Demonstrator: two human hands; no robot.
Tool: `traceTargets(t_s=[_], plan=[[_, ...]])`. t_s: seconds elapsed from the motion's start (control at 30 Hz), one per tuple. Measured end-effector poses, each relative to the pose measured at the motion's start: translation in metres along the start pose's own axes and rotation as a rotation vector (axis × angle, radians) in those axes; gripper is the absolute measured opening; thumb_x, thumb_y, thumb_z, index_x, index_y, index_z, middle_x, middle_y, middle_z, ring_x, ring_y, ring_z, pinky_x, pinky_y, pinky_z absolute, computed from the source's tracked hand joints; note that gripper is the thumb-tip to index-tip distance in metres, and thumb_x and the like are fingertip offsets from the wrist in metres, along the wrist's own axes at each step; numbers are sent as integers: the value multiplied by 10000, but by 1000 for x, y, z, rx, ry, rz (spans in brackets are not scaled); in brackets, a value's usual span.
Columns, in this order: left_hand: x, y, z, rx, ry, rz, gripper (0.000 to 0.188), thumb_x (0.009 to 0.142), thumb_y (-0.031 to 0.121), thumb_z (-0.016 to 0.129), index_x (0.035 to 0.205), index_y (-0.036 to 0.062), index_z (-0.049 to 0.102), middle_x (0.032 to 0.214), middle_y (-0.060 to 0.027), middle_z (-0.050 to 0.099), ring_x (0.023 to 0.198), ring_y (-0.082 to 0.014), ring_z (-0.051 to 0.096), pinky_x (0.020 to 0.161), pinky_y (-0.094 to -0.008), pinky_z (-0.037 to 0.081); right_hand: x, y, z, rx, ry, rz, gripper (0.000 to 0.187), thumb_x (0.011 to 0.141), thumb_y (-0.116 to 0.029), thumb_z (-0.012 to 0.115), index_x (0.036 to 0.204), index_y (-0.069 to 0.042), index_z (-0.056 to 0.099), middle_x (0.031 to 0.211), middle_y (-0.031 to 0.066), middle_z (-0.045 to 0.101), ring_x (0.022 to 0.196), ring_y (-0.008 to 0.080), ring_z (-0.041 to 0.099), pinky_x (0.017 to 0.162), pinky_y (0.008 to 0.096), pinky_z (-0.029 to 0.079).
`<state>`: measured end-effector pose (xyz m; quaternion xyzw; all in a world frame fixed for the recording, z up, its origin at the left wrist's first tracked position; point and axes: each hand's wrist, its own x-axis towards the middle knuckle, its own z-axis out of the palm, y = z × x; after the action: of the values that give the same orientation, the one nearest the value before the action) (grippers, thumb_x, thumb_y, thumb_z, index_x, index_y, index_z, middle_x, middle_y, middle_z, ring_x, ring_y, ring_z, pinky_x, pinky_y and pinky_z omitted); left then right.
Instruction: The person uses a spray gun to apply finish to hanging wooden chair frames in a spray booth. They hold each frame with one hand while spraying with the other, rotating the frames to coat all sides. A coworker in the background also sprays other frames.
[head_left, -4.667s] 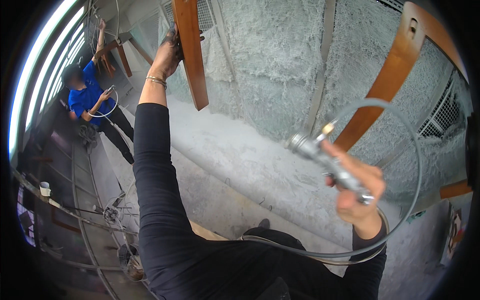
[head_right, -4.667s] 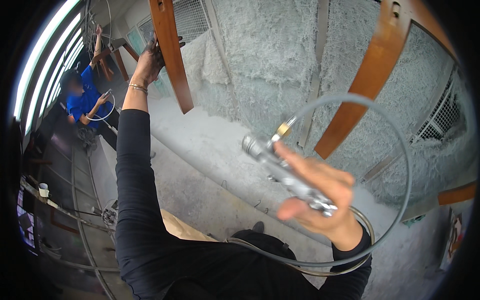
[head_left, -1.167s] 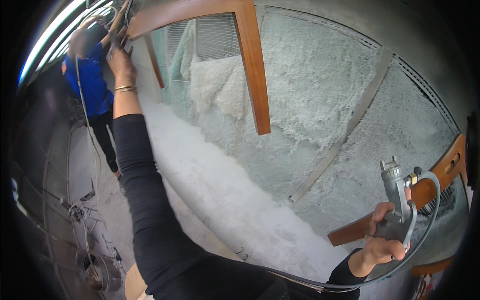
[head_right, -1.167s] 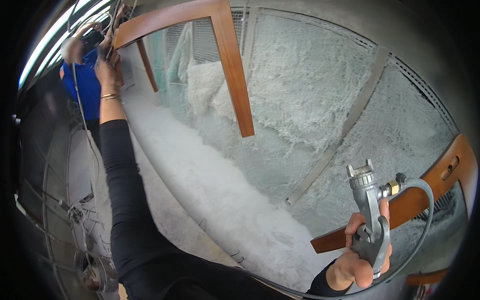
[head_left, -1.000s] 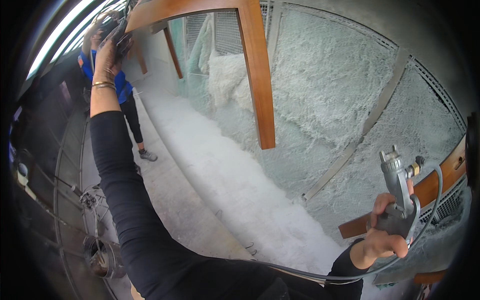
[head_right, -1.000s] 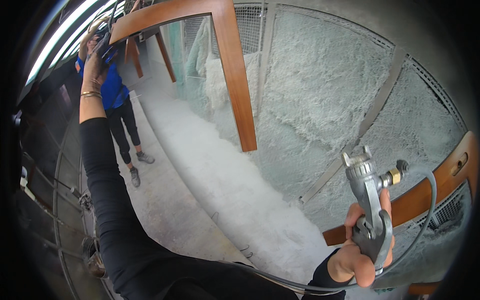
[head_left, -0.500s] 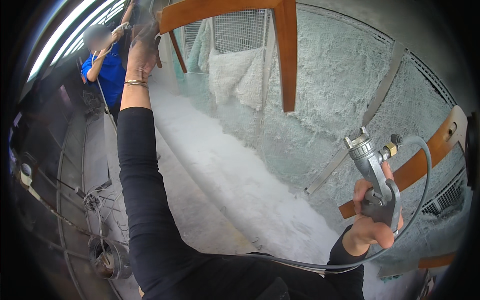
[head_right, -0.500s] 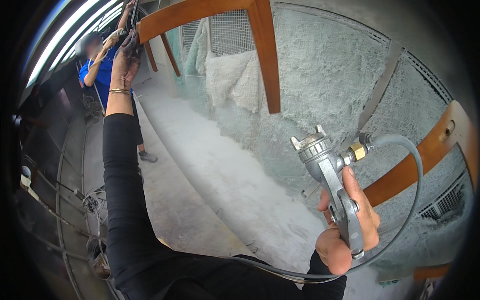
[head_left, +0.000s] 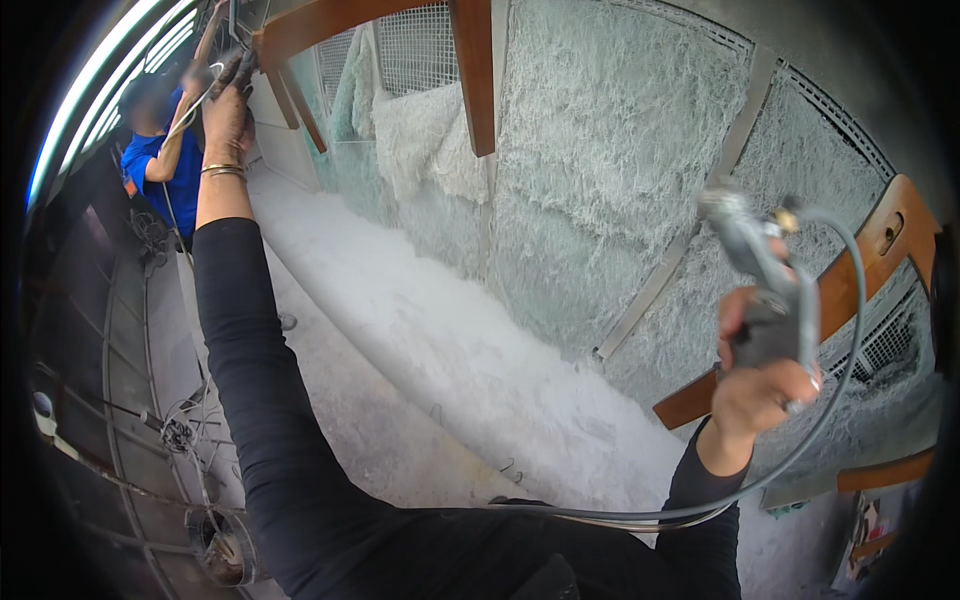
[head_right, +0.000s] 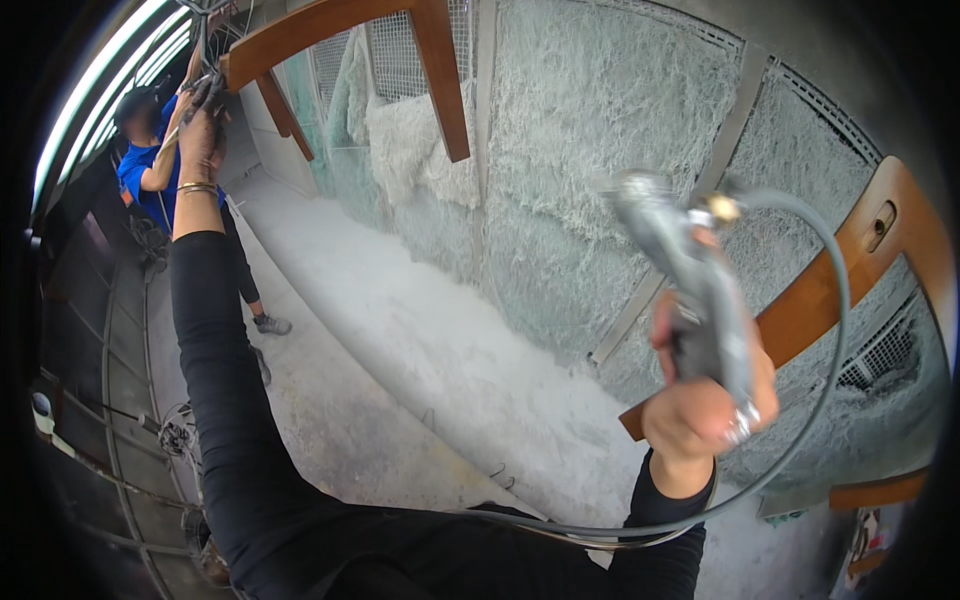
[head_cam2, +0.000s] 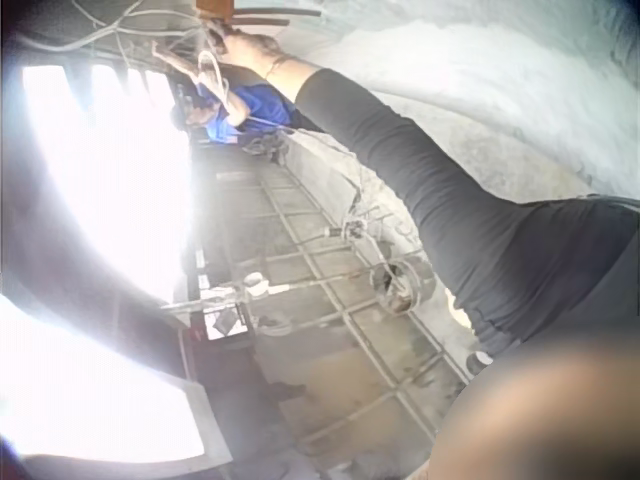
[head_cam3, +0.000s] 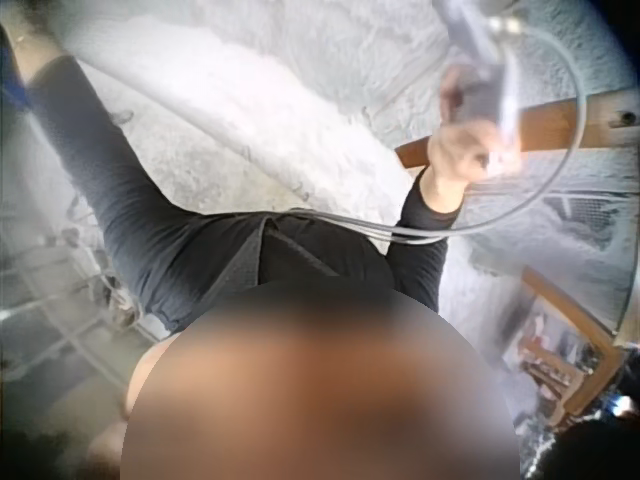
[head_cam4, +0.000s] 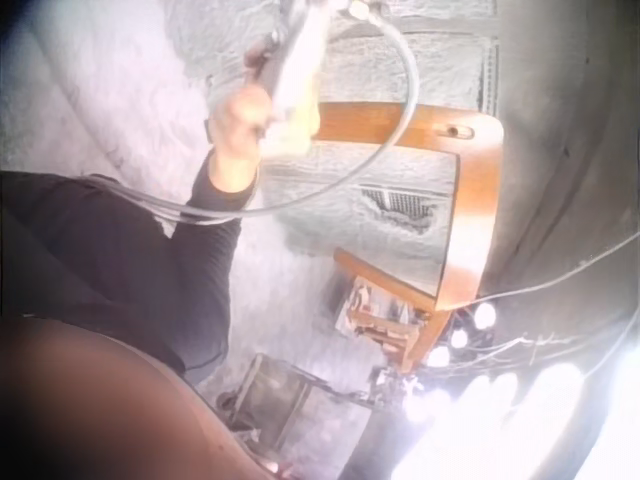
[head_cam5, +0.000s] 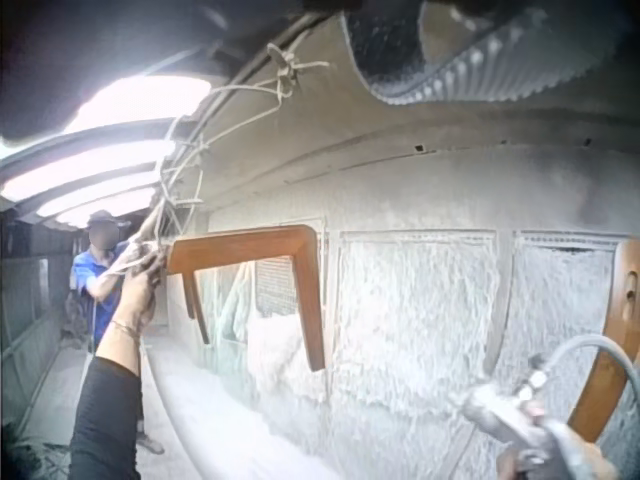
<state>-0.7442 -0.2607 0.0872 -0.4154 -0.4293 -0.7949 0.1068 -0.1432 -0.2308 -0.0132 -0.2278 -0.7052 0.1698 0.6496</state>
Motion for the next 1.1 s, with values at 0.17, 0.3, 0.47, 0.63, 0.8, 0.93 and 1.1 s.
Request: traceTargets(t_s=[0.17,0.3,0.47,0.63,0.8,0.93,1.1], plan=[[-8,25,-13,-8,-65,68,445,952,241,686,1312,-13,624,1229,-88,674,1074,-128,611,877,-254,469,1,38,42,-80,-381,-198,536,847,-309,804,1246,22,665,1124,201,727,805,220,741,707,290,558],[-29,58,-15,-15,-130,152,384,1008,66,559,1378,-35,543,1373,-107,593,1238,-183,586,1049,-289,460,-9,47,54,-143,-567,-36,489,839,-267,811,1223,8,685,1092,192,738,851,221,751,735,290,564],[-53,110,-15,117,-142,206,343,959,145,655,1271,3,657,1211,-97,689,1112,-177,640,981,-291,470,1,28,35,15,-330,-264,527,864,-343,784,1247,2,673,1101,196,737,800,194,741,708,290,568],[-79,169,8,978,-234,971,378,896,3,618,1241,133,702,1230,-130,692,1099,-252,682,941,-321,529,0,-14,18,157,-100,-311,647,891,-487,718,1258,40,640,1127,254,708,808,199,733,654,300,592],[-119,197,92,70,-374,501,113,887,83,719,943,-14,728,846,-75,740,807,-144,703,763,-259,550,9,-7,82,6,-224,-709,587,899,-421,719,1311,-13,626,1028,142,749,708,154,695,573,261,526],[-151,212,131,124,-249,451,159,821,44,769,905,-78,710,843,-142,747,776,-168,728,726,-252,567,-15,3,133,-157,-533,-469,545,832,-369,797,1278,-82,671,964,123,766,699,173,724,575,277,546],[-159,223,137,404,-257,437,182,809,51,766,887,-104,710,810,-160,746,758,-166,725,708,-254,567,-49,-4,138,-149,-883,-270,506,830,-398,789,1224,-90,707,861,99,765,598,143,675,530,266,519]])
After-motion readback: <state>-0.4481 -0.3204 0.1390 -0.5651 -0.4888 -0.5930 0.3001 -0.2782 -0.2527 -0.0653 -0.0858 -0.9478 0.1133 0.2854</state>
